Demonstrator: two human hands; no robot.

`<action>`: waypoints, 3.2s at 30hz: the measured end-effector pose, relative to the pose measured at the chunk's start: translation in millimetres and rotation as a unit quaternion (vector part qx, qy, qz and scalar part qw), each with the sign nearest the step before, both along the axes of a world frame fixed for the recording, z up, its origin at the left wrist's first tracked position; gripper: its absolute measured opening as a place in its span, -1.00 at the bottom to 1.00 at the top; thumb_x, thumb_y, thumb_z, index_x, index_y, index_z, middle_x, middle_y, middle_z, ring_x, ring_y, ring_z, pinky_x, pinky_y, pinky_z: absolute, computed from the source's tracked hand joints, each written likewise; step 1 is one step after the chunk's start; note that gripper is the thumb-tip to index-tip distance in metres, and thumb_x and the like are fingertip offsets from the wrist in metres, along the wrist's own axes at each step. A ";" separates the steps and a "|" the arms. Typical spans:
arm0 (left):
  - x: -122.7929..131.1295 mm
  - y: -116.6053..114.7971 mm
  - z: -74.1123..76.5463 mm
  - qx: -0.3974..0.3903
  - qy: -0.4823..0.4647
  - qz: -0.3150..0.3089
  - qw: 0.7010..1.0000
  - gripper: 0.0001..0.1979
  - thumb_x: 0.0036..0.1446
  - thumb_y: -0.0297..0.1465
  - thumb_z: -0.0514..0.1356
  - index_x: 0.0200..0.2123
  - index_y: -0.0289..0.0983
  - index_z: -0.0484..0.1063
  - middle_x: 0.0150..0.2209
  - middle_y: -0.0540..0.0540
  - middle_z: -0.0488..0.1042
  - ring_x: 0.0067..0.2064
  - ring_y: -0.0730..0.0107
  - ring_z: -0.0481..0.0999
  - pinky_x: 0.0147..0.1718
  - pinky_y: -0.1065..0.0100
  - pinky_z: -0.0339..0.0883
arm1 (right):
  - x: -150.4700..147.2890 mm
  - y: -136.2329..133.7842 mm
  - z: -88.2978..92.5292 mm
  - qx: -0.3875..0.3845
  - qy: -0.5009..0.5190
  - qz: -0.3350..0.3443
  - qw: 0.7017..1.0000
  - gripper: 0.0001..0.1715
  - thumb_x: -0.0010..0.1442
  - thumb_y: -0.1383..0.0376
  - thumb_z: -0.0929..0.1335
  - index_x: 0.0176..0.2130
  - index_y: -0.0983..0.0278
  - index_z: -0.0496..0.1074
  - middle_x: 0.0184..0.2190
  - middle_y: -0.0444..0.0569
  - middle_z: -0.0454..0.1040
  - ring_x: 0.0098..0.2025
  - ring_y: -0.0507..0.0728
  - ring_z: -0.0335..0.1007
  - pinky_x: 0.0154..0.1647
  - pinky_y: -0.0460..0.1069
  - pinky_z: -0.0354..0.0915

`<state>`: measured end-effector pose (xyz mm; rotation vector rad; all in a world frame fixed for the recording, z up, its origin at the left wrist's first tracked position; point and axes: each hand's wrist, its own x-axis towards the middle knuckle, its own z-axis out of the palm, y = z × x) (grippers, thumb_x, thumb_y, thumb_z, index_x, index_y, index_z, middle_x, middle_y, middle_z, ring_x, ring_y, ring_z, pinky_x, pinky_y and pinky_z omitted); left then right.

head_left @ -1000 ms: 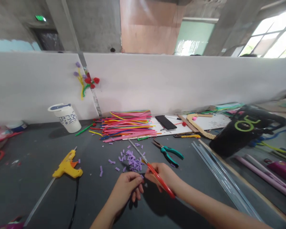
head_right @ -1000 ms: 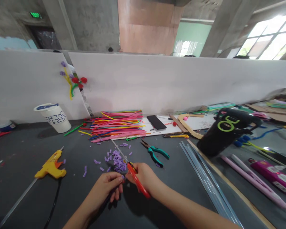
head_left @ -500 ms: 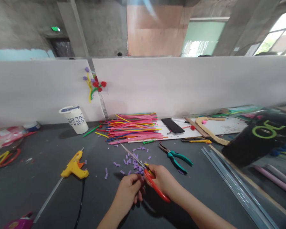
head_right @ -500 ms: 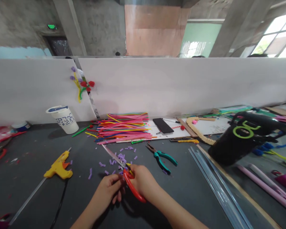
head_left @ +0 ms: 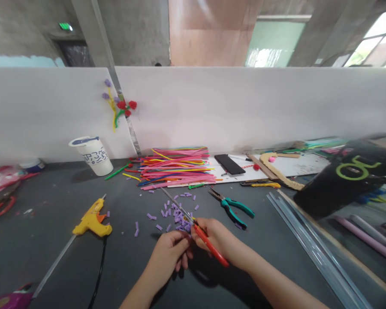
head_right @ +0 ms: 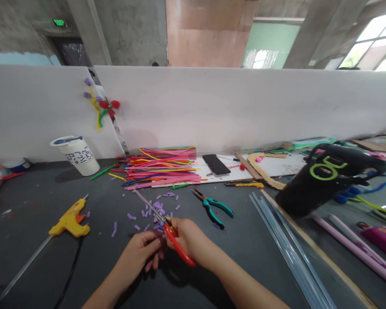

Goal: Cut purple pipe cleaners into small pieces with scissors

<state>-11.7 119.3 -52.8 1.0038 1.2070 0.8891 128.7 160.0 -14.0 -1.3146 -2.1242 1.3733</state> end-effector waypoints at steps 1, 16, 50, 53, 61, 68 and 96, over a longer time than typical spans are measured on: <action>-0.1 -0.3 0.0 0.002 0.004 0.002 1.000 -0.76 -0.07 -0.27 0.12 -0.59 -0.34 0.34 -0.67 0.01 0.39 -0.77 0.63 0.25 -0.83 0.58 -0.03 | 0.6 -0.2 1.5 -0.010 0.001 0.000 1.000 -0.86 -0.09 0.49 0.20 -0.55 0.28 0.13 -0.70 -0.27 0.12 -0.69 -0.09 0.05 -0.68 -0.20 0.02; -0.9 0.1 0.2 0.025 0.011 -0.001 1.000 -0.78 -0.07 -0.30 0.11 -0.61 -0.34 0.31 -0.69 0.01 0.39 -0.77 0.64 0.25 -0.83 0.58 -0.02 | 5.8 0.0 5.5 0.005 -0.008 -0.018 1.000 -0.85 -0.13 0.51 0.22 -0.55 0.28 0.15 -0.72 -0.30 0.14 -0.72 -0.10 0.06 -0.68 -0.19 0.03; -11.9 1.6 9.2 0.099 -0.055 0.171 0.979 -0.76 -0.11 -0.25 0.19 -0.50 -0.36 0.42 -0.67 0.05 0.34 -0.72 0.62 0.23 -0.80 0.58 -0.01 | 56.5 -37.0 20.1 0.056 -0.214 0.025 0.975 -0.47 0.05 -0.10 0.17 -0.56 0.27 0.28 -0.66 -0.14 0.26 -0.62 0.00 0.11 -0.62 -0.12 -0.01; -11.3 1.3 10.9 0.102 -0.049 0.168 0.979 -0.76 -0.10 -0.26 0.19 -0.51 -0.36 0.41 -0.67 0.05 0.34 -0.73 0.63 0.22 -0.81 0.58 -0.02 | 51.6 -39.8 24.8 0.060 -0.225 0.035 0.972 -0.48 0.07 -0.09 0.15 -0.55 0.26 0.29 -0.66 -0.14 0.28 -0.64 0.00 0.11 -0.62 -0.12 -0.01; -11.5 1.6 12.7 0.108 -0.029 0.162 0.980 -0.77 -0.12 -0.26 0.18 -0.54 -0.34 0.39 -0.69 0.05 0.34 -0.75 0.62 0.21 -0.83 0.58 -0.03 | 46.9 -39.2 19.5 0.096 -0.237 0.069 0.964 -0.47 0.08 -0.07 0.14 -0.53 0.27 0.35 -0.64 -0.10 0.31 -0.62 0.01 0.15 -0.62 -0.13 0.01; -11.2 1.1 17.7 0.100 -0.015 0.136 0.986 -0.76 -0.10 -0.26 0.14 -0.61 -0.34 0.37 -0.74 0.06 0.33 -0.78 0.65 0.18 -0.82 0.58 -0.04 | 52.6 -34.1 5.9 0.112 -0.221 0.057 0.967 -0.52 0.07 -0.05 0.16 -0.54 0.25 0.33 -0.67 -0.16 0.24 -0.65 -0.03 0.01 -0.63 -0.13 -0.04; -11.4 1.4 14.8 0.090 0.007 0.104 0.990 -0.75 -0.07 -0.26 0.10 -0.61 -0.34 0.34 -0.73 0.06 0.33 -0.79 0.65 0.18 -0.81 0.57 -0.03 | 49.7 -37.9 18.4 0.058 -0.240 0.082 0.966 -0.51 0.10 -0.02 0.11 -0.57 0.26 0.26 -0.68 -0.17 0.18 -0.65 -0.04 -0.01 -0.62 -0.12 -0.03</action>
